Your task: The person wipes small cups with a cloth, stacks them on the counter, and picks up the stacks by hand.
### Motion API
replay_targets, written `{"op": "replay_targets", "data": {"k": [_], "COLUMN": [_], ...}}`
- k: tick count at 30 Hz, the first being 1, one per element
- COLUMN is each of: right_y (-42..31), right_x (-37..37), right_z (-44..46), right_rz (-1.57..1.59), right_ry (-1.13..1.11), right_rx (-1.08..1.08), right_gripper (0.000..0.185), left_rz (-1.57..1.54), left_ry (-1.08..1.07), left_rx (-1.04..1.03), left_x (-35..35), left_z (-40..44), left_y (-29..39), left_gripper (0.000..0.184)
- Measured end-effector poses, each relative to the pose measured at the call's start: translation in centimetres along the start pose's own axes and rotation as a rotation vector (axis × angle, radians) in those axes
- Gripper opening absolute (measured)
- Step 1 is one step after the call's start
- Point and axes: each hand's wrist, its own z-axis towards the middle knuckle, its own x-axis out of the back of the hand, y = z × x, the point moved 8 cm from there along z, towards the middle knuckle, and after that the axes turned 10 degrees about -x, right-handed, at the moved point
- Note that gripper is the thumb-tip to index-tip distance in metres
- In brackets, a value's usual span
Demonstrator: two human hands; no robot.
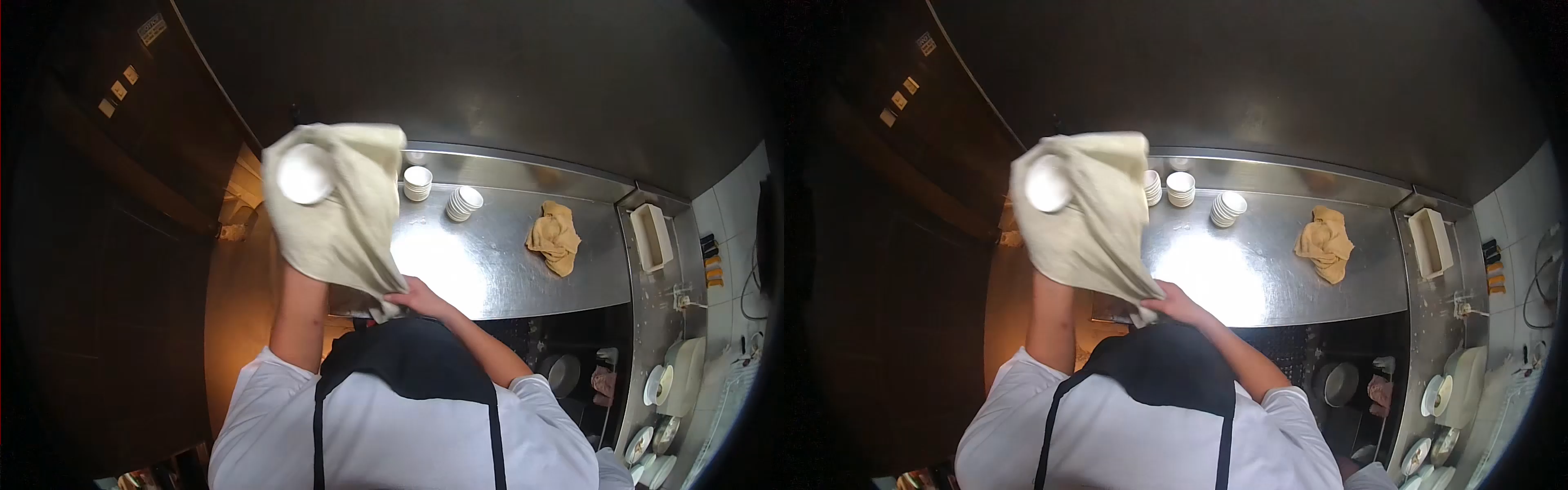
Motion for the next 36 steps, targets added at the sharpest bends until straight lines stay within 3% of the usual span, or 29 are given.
{"op": "replay_targets", "data": {"k": [1,3,5,6,7,8,10,12,16,19,20,21,23,25,27,28,30,32,35,36], "right_y": [0.3,-2.5,-10.4,-14.9,-18.9,-21.9,-24.7,-24.9,-23.7,-20.4,-19.1,-19.1,-19.1,-19.5,-19.8,-20.0,-19.4,-18.1,-15.9,-14.8], "right_x": [1.7,4.9,5.1,5.1,4.2,2.9,0.9,-0.2,1.4,3.2,3.6,3.7,3.1,2.5,2.6,2.6,2.6,2.8,3.0,2.4], "right_z": [-1.2,-4.7,-8.9,-10.7,-12.3,-13.2,-12.7,-11.2,-9.5,-6.1,-4.6,-4.6,-4.5,-3.9,-2.2,-1.4,0.9,2.9,4.6,4.8], "right_rz": [0.052,0.146,0.247,-0.057,-0.375,-0.489,-0.686,-0.844,-0.731,-0.443,-0.257,-0.346,-0.535,-0.666,-0.793,-0.825,-0.895,-0.891,-0.713,-0.607], "right_ry": [0.075,0.218,0.263,0.382,0.5,0.475,0.471,0.517,0.735,0.622,0.482,0.518,0.58,0.77,0.901,0.935,0.882,0.721,0.378,0.301], "right_rx": [0.011,0.034,0.215,0.466,0.708,0.82,0.982,1.077,0.903,0.488,0.437,0.451,0.476,0.56,0.558,0.521,0.407,0.322,0.263,0.246], "right_gripper": [0.048,0.048,0.042,0.041,0.039,0.04,0.036,0.03,0.015,0.012,0.012,0.012,0.012,0.012,0.013,0.018,0.014,0.014,0.019,0.021], "left_rz": [0.12,0.657,0.928,0.919,0.49,0.08,-0.054,0.067,0.34,0.524,0.565,0.567,0.409,-0.067,0.184,0.616,1.025,0.977,0.627,0.542], "left_ry": [-0.019,-0.038,-0.087,-0.131,-0.169,-0.075,-0.087,-0.107,-0.169,-0.22,-0.231,-0.239,-0.235,-0.174,-0.135,-0.193,-0.243,-0.22,0.047,0.107], "left_rx": [-0.173,-0.584,-0.686,-0.585,-0.278,0.021,0.118,0.145,0.148,0.147,0.139,0.145,0.217,0.493,0.23,0.036,-0.172,-0.185,0.0,-0.057], "left_x": [-0.3,0.6,2.8,5.0,5.1,5.4,5.2,6.6,11.1,15.9,17.5,18.9,20.2,13.5,14.0,14.7,14.4,16.1,24.6,27.5], "left_z": [0.1,-0.5,-1.9,-2.9,-3.6,-5.0,-7.7,-9.4,-10.4,-9.6,-8.9,-8.2,-6.5,-6.0,-4.9,-4.4,-3.6,-2.8,1.0,2.9], "left_y": [2.2,5.6,5.0,3.2,0.3,-2.6,-7.1,-9.6,-11.3,-12.0,-12.4,-13.2,-14.9,-14.7,-13.7,-12.5,-10.2,-9.8,-10.5,-10.5], "left_gripper": [0.025,0.029,0.035,0.038,0.04,0.041,0.042,0.042,0.041,0.04,0.04,0.04,0.039,0.035,0.025,0.027,0.029,0.028,0.027,0.028]}}
